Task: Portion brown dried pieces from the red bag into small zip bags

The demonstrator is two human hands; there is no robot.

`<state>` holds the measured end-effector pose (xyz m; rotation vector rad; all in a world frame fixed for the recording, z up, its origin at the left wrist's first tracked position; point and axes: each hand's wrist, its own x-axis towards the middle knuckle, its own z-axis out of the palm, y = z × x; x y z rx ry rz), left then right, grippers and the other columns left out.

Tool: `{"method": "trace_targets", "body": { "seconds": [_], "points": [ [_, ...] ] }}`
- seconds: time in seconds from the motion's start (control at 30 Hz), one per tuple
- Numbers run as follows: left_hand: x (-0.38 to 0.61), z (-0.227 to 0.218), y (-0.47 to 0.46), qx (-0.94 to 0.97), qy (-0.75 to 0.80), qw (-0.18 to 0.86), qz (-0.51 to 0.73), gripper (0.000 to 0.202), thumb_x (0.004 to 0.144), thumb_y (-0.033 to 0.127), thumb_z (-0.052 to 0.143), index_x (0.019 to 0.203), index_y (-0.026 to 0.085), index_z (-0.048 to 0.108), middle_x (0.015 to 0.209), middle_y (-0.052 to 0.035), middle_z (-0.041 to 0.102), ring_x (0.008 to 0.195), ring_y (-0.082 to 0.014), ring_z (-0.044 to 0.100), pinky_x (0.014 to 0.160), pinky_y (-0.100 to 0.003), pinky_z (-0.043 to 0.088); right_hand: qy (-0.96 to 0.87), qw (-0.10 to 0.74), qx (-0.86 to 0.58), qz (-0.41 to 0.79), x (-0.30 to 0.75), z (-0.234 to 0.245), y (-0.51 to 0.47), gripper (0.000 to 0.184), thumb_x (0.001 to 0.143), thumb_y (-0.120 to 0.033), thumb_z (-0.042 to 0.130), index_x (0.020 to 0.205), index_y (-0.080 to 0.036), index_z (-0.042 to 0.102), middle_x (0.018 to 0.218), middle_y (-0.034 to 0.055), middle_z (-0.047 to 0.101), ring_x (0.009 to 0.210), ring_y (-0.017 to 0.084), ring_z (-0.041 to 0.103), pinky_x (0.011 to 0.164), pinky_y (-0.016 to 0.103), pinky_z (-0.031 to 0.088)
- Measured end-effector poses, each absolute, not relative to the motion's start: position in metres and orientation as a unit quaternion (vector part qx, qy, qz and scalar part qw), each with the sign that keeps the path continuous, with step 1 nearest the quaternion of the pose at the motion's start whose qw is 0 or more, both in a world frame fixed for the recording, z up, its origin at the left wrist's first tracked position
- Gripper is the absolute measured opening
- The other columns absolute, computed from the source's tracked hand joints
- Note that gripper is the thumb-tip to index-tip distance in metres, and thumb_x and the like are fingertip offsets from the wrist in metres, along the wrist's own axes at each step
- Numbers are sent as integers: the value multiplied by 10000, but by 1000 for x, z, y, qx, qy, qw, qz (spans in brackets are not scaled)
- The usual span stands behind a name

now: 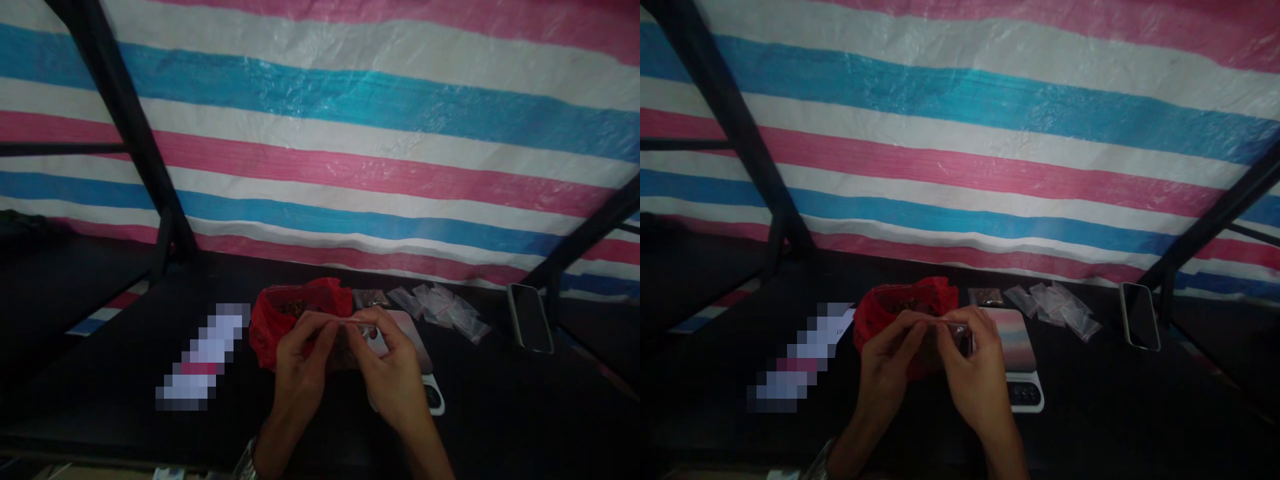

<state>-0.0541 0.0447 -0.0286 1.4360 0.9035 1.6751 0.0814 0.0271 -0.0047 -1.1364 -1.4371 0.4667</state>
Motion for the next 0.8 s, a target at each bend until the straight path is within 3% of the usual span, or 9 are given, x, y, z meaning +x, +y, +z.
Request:
{"method": "trace_targets", "body": {
  "seconds": [0.2,0.33,0.4,0.5,0.63,0.73,0.8],
  "points": [
    [-64,-30,43,496,391,327,703,158,889,258,715,761,233,804,741,8,745,720,-163,690,691,-250,536,-618,579,-464,260,63,-3,31,90,913,-253,739,857,-280,804,869,-6,754,858,184,678,816,303,503],
    [-71,-30,45,466,418,304,718,163,921,340,726,839,229,812,807,-9,769,764,-182,714,710,-272,559,-590,612,-466,246,49,4,34,108,894,-261,739,849,-276,835,855,7,785,820,188,711,770,302,543],
    [-75,-31,46,485,424,263,718,197,975,360,670,934,231,813,876,-22,784,823,-191,721,745,-287,559,-541,645,-495,215,54,9,36,124,885,-325,739,870,-262,845,858,20,804,796,198,722,739,309,557],
    [-83,-33,47,536,421,153,716,249,1039,300,553,958,229,777,905,-31,777,865,-200,704,791,-321,541,-449,676,-559,171,83,10,42,293,845,-481,748,952,-229,851,884,56,828,794,236,741,732,354,575],
    [-87,-39,47,578,410,36,705,243,1026,188,513,880,223,704,820,-23,740,800,-197,679,771,-344,520,-432,628,-625,170,141,-9,53,392,725,-551,772,891,-203,844,918,107,836,864,307,760,784,420,586],
    [-87,-41,46,610,395,-8,687,216,997,130,516,883,217,678,784,-16,720,744,-184,671,718,-332,516,-442,541,-696,168,171,-32,59,436,704,-586,706,852,-195,829,902,149,829,877,358,761,818,487,580],
    [-86,-40,45,629,380,-33,677,203,974,91,521,899,206,672,775,-13,705,721,-169,658,692,-315,510,-457,480,-742,98,183,-45,60,530,715,-599,657,958,-161,829,994,203,819,956,402,750,901,547,554]
  ]
}}
